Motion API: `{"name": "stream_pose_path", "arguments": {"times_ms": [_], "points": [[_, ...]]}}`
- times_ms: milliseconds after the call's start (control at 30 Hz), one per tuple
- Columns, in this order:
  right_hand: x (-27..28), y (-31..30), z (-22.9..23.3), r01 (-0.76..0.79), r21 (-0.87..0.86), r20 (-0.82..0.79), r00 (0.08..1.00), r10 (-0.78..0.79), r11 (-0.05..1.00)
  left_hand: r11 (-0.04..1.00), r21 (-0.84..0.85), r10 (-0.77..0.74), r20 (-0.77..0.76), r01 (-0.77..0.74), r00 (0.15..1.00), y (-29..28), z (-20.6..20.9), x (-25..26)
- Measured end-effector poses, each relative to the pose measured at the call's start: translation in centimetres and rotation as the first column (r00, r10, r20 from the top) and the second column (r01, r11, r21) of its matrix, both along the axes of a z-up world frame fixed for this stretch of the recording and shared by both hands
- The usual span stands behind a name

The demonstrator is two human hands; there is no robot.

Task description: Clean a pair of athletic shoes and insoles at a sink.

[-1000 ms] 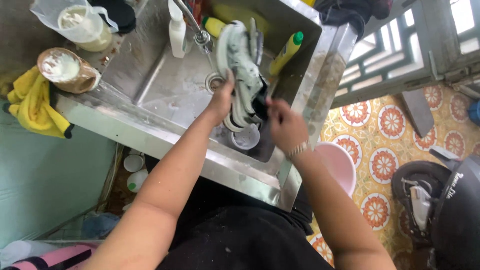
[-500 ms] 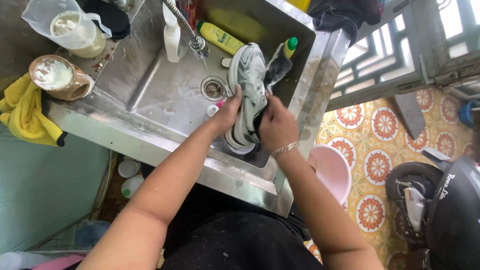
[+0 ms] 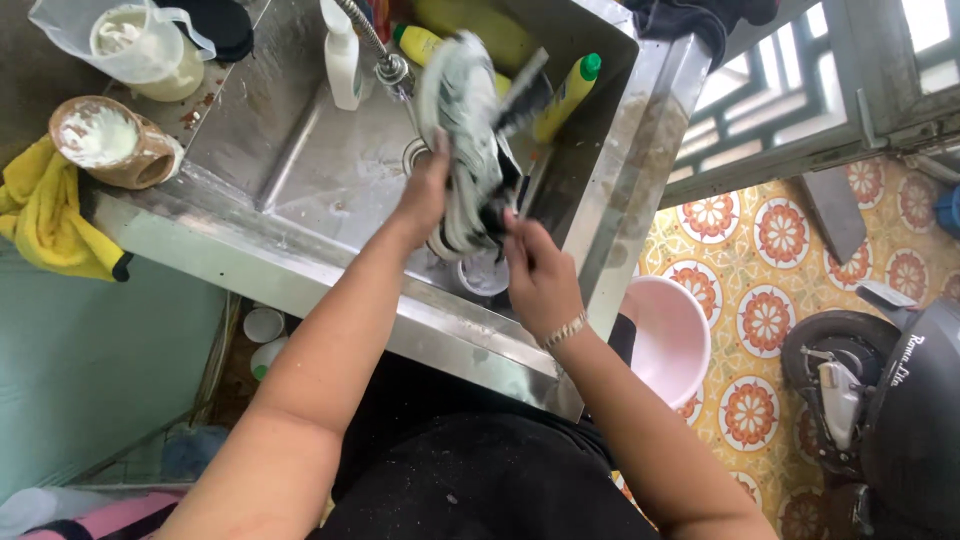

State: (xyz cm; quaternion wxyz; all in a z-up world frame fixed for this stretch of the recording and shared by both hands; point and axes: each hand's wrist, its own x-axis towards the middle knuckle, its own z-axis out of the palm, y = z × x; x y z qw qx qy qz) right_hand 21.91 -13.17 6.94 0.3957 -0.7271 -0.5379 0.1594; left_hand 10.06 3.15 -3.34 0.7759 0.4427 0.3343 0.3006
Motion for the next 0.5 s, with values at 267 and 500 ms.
{"name": "stream_pose_path", "arguments": {"times_ms": [267, 500], "points": [[0.5, 2.1, -0.6, 0.135, -0.083, 0.183, 0.976, -0.118, 0.987, 0.977, -0.077, -0.201, -0.009, 0.199, 0.980, -0.7, 1.2, 0.1], [0.8, -0.1, -1.3, 0.039, -0.159, -0.129, 0.990, -0.060, 0.987, 0.997, -0.045, 0.064, 0.124, -0.059, 0.990, -0.2, 1.1, -1.0]]}}
